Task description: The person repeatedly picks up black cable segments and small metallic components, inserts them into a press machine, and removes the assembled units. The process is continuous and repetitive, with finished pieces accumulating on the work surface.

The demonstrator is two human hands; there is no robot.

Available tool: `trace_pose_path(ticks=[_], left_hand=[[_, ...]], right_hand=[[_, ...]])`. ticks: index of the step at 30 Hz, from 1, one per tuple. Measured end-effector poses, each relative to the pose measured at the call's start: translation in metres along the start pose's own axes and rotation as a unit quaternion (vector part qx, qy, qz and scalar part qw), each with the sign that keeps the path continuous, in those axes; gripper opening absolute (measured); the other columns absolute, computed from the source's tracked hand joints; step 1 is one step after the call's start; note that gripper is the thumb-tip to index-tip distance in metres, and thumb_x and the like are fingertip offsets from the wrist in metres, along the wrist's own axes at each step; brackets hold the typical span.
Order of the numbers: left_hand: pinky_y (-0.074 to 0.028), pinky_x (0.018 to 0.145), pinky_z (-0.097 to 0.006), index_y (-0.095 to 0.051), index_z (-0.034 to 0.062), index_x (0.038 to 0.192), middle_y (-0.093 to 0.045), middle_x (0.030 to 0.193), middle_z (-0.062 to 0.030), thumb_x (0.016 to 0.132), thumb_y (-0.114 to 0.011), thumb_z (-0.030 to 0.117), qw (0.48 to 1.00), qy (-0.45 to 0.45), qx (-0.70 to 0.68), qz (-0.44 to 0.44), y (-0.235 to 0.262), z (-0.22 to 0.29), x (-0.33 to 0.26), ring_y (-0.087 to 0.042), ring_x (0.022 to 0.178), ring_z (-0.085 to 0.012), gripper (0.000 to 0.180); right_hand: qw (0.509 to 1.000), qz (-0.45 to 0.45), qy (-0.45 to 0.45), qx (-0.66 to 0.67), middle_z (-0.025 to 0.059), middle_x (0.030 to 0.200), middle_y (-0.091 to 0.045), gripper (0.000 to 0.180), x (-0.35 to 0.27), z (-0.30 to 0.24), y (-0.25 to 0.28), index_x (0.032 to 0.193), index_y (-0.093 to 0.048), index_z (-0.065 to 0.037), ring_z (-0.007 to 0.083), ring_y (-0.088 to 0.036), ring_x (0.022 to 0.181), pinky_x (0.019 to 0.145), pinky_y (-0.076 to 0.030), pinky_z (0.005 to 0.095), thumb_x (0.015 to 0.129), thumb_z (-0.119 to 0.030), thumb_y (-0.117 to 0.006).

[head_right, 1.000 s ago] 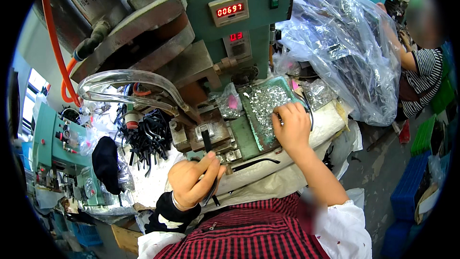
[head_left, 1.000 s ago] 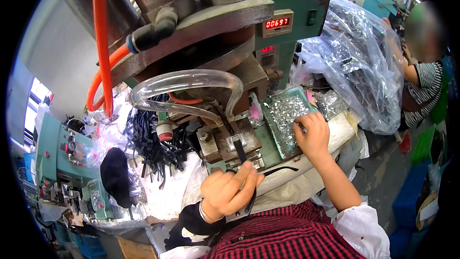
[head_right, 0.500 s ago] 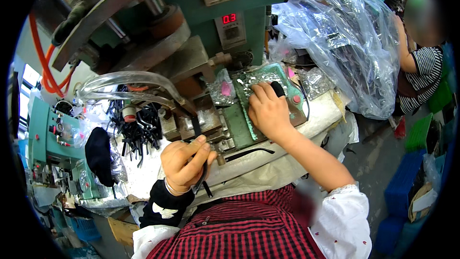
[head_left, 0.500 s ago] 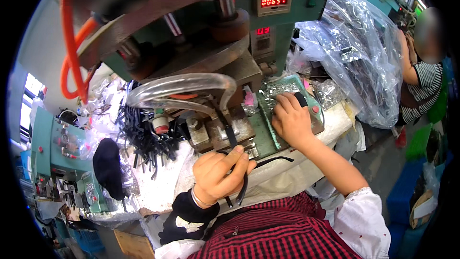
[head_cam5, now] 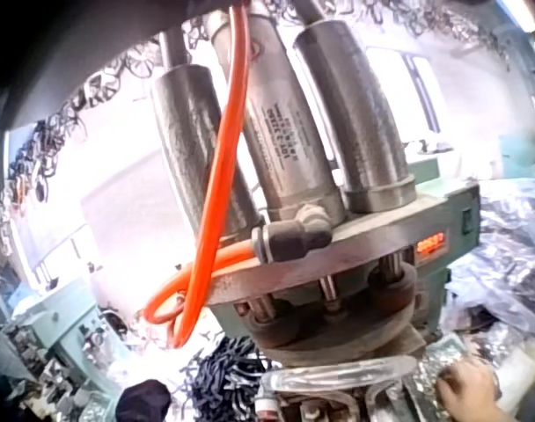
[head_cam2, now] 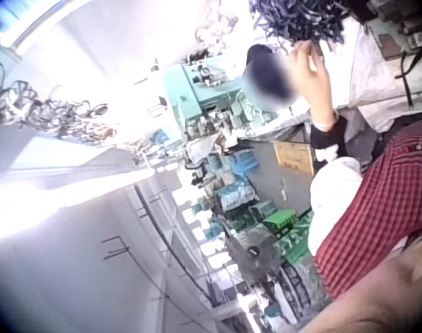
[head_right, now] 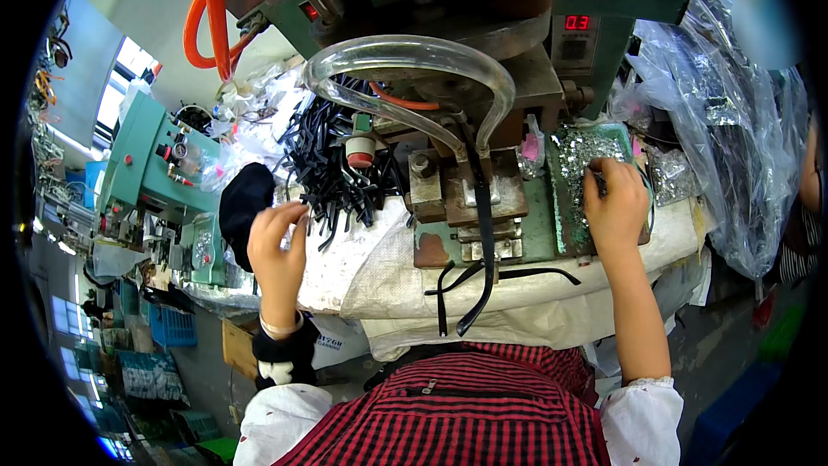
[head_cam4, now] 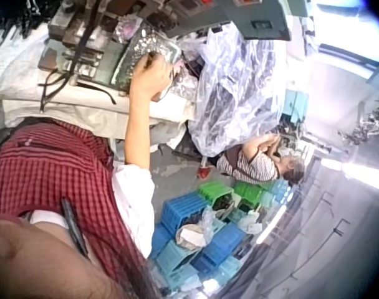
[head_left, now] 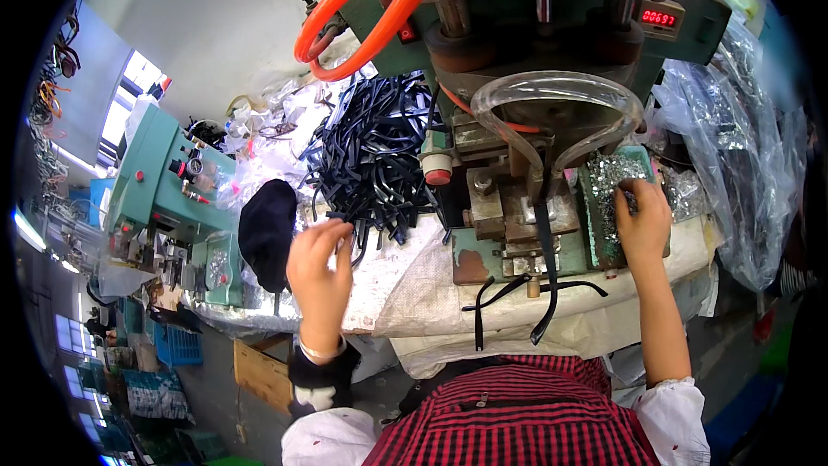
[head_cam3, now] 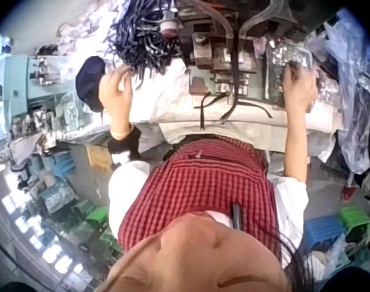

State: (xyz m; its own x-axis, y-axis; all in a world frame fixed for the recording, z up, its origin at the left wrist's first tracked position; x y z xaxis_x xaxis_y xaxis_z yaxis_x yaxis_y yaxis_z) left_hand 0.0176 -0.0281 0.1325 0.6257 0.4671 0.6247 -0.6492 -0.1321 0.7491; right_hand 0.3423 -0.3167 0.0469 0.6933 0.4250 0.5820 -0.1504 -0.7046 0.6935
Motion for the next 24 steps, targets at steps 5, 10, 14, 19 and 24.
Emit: trace_pose_path(ticks=[5,10,14,19,24], left_hand=[[-0.048,0.07,-0.042,-0.075,0.01,0.083,-0.061,0.086,-0.008,0.071,-0.07,0.0,0.978,-0.065,0.14,-0.142,-0.078,-0.077,-0.007,-0.06,0.083,-0.0302,0.016],[-0.049,0.08,-0.045,-0.071,0.0087,0.097,-0.066,0.108,-0.0115,0.074,-0.066,-0.001,0.991,-0.072,0.093,-0.066,-0.118,-0.122,-0.044,-0.062,0.094,-0.0358,0.025],[-0.048,0.089,-0.043,-0.07,0.0062,0.093,-0.065,0.118,-0.0165,0.076,-0.073,0.0,0.996,-0.07,0.054,0.007,-0.104,-0.073,-0.04,-0.06,0.104,-0.0372,0.018],[-0.049,0.072,-0.024,-0.065,-0.0027,0.109,-0.067,0.091,-0.0055,0.097,-0.065,0.002,0.956,0.125,-0.26,0.053,-0.094,-0.025,-0.015,-0.06,0.077,-0.0112,0.013],[-0.044,0.062,-0.018,-0.058,0.0002,0.131,-0.066,0.095,-0.0048,0.103,-0.056,0.005,0.845,0.21,-0.484,0.092,-0.096,0.015,-0.012,-0.056,0.075,-0.0064,0.029]], right_hand=[[0.983,0.033,-0.103,0.147,0.0126,0.09,-0.074,0.014,0.001,-0.001,-0.009,0.096,-0.073,-0.002,0.0275,-0.07,0.083,0.078,-0.053,0.0363,0.083,-0.004,-0.074],[0.958,0.063,-0.173,0.221,0.013,0.092,-0.074,0.019,-0.027,0.011,0.015,0.108,-0.076,-0.001,0.0209,-0.07,0.083,0.077,-0.052,0.0296,0.09,-0.006,-0.071],[0.919,0.003,-0.267,0.289,0.0112,0.096,-0.075,0.027,-0.06,0.018,0.039,0.12,-0.07,0.001,0.0143,-0.068,0.091,0.081,-0.052,0.0277,0.095,-0.004,-0.063],[0.911,-0.034,-0.134,0.387,0.0135,0.093,-0.074,0.015,-0.006,-0.068,0.045,0.104,-0.072,0.001,0.0192,-0.07,0.087,0.079,-0.054,0.0309,0.091,-0.004,-0.068],[0.944,0.038,0.036,0.325,0.0152,0.089,-0.072,0.015,0.021,-0.104,0.016,0.098,-0.073,0.002,0.031,-0.07,0.083,0.076,-0.055,0.0379,0.084,-0.002,-0.07]])
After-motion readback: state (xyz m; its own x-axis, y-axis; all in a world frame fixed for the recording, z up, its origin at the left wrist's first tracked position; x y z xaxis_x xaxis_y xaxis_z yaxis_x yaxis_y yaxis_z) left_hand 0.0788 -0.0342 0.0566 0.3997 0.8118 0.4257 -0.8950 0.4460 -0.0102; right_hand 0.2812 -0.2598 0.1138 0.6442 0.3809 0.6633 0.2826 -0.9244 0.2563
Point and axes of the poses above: each hand's wrist, its own x-axis towards the middle knuckle, its own y-axis out of the back of the hand, z = x × y, the point moved 3 cm from there along x, towards the middle knuckle
